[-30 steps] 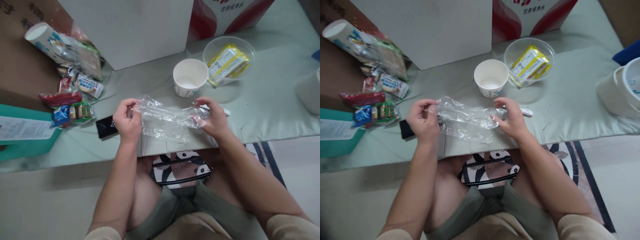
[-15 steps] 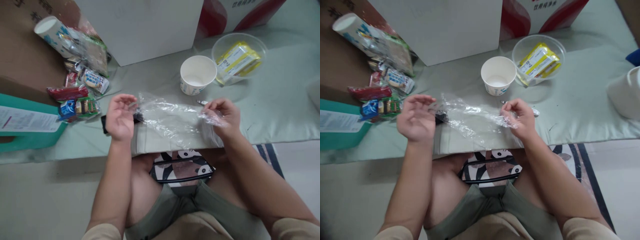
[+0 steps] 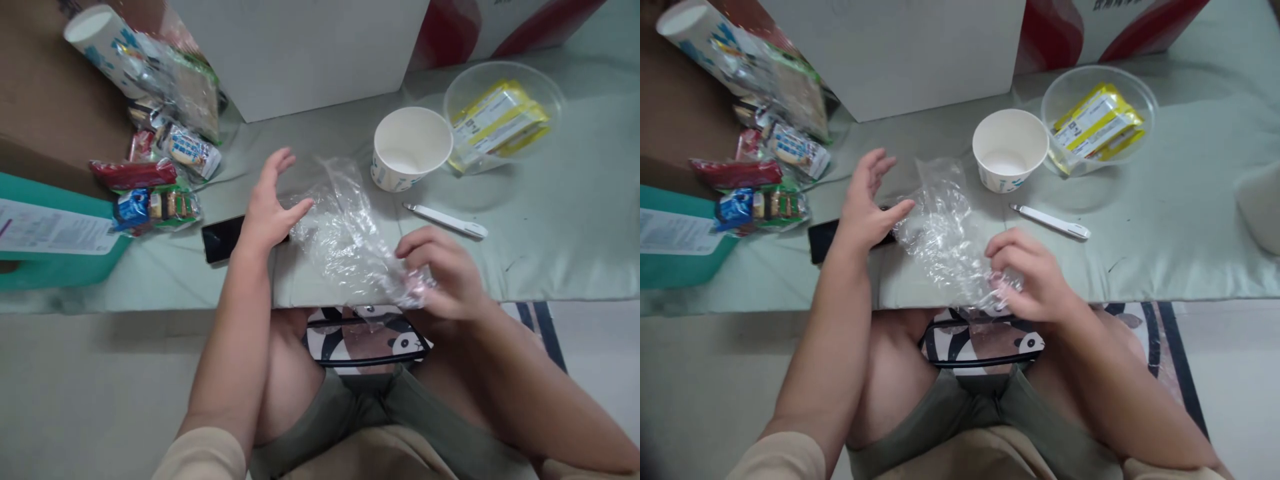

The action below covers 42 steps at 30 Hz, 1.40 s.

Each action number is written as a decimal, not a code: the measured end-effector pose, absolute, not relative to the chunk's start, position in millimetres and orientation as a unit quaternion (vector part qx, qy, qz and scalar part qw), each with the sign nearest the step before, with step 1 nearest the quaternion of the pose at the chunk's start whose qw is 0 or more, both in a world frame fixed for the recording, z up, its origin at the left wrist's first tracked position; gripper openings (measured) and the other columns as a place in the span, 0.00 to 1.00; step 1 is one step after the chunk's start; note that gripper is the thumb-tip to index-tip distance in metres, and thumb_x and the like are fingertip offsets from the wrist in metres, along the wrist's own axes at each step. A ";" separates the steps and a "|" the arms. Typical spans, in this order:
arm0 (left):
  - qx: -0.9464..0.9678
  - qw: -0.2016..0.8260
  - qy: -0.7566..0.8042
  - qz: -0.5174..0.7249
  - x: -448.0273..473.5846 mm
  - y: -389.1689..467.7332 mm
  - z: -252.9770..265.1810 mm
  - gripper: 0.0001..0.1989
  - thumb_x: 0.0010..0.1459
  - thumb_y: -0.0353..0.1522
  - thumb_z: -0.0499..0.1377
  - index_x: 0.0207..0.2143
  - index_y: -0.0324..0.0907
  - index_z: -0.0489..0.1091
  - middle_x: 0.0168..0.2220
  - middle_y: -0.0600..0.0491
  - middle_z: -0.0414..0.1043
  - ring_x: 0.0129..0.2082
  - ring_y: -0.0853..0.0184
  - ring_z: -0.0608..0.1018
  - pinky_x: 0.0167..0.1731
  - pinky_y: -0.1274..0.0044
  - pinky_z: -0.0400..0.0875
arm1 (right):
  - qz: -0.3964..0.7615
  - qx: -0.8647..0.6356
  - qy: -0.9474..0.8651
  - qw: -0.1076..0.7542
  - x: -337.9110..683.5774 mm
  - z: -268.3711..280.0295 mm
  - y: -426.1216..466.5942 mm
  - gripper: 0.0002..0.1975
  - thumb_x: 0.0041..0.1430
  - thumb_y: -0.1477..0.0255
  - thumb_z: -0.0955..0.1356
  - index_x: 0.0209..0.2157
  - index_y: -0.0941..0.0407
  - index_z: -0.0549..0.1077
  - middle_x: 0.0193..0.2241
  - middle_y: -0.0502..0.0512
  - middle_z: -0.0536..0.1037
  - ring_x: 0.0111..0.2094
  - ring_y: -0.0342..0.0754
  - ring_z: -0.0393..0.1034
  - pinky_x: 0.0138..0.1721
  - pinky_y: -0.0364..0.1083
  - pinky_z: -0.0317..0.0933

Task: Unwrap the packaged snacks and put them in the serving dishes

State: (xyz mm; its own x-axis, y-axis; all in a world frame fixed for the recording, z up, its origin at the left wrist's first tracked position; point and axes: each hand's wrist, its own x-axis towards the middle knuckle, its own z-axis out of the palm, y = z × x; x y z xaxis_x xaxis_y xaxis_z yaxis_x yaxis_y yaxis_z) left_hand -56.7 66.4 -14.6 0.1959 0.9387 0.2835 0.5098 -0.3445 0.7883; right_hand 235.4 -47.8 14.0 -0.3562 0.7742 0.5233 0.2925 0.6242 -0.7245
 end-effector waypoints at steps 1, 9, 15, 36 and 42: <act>0.709 0.287 0.503 0.402 -54.2 67.8 -14.7 0.39 0.48 0.41 0.73 0.61 0.50 0.65 0.62 0.45 0.73 0.63 0.54 0.74 0.63 0.63 0.69 | 0.243 -0.332 -0.807 0.424 230.9 13.5 -50.9 0.04 0.58 0.76 0.68 0.33 0.52 0.68 0.38 0.55 0.76 0.36 0.47 0.71 0.35 0.48 0.67; 0.536 0.470 0.562 0.420 -31.4 61.0 4.4 0.27 0.60 0.59 0.57 0.41 0.45 0.74 0.28 0.50 0.79 0.28 0.65 0.80 0.28 0.74 0.70 | 0.208 -0.285 -0.883 0.308 214.8 -4.4 -61.3 0.02 0.60 0.74 0.65 0.33 0.54 0.68 0.50 0.58 0.79 0.51 0.56 0.72 0.50 0.55 0.64; 0.552 0.460 0.542 0.435 -19.9 59.1 16.0 0.23 0.57 0.54 0.63 0.28 0.43 0.75 0.27 0.51 0.78 0.27 0.69 0.77 0.33 0.75 0.71 | 0.220 -0.297 -0.895 0.250 220.9 -3.4 -58.9 0.03 0.60 0.74 0.65 0.32 0.55 0.70 0.51 0.60 0.78 0.51 0.58 0.72 0.49 0.56 0.62; 0.520 0.345 0.616 0.481 -45.3 71.5 -6.4 0.06 0.48 0.30 0.63 0.29 0.46 0.67 0.23 0.58 0.64 0.23 0.70 0.66 0.24 0.73 0.57 | 0.245 -0.300 -0.905 0.176 210.0 -8.4 -63.6 0.05 0.62 0.75 0.67 0.35 0.56 0.76 0.58 0.62 0.77 0.60 0.62 0.68 0.58 0.62 0.64; 0.427 0.310 0.606 0.596 -60.4 84.6 -15.8 0.17 0.50 0.36 0.68 0.30 0.45 0.60 0.23 0.61 0.57 0.21 0.77 0.61 0.24 0.74 0.54 | 0.203 -0.325 -0.904 0.190 211.5 -13.1 -62.0 0.10 0.66 0.75 0.64 0.42 0.54 0.78 0.55 0.61 0.78 0.58 0.59 0.70 0.55 0.60 0.64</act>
State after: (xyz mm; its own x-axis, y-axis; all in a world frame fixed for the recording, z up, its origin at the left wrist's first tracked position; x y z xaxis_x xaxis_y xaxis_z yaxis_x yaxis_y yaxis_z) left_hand -60.4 84.6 -15.8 -0.4443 0.8858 0.1336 0.1476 -0.0747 0.9862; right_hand 211.5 -62.0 -13.1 -0.7163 0.6648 0.2122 0.5099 0.7062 -0.4911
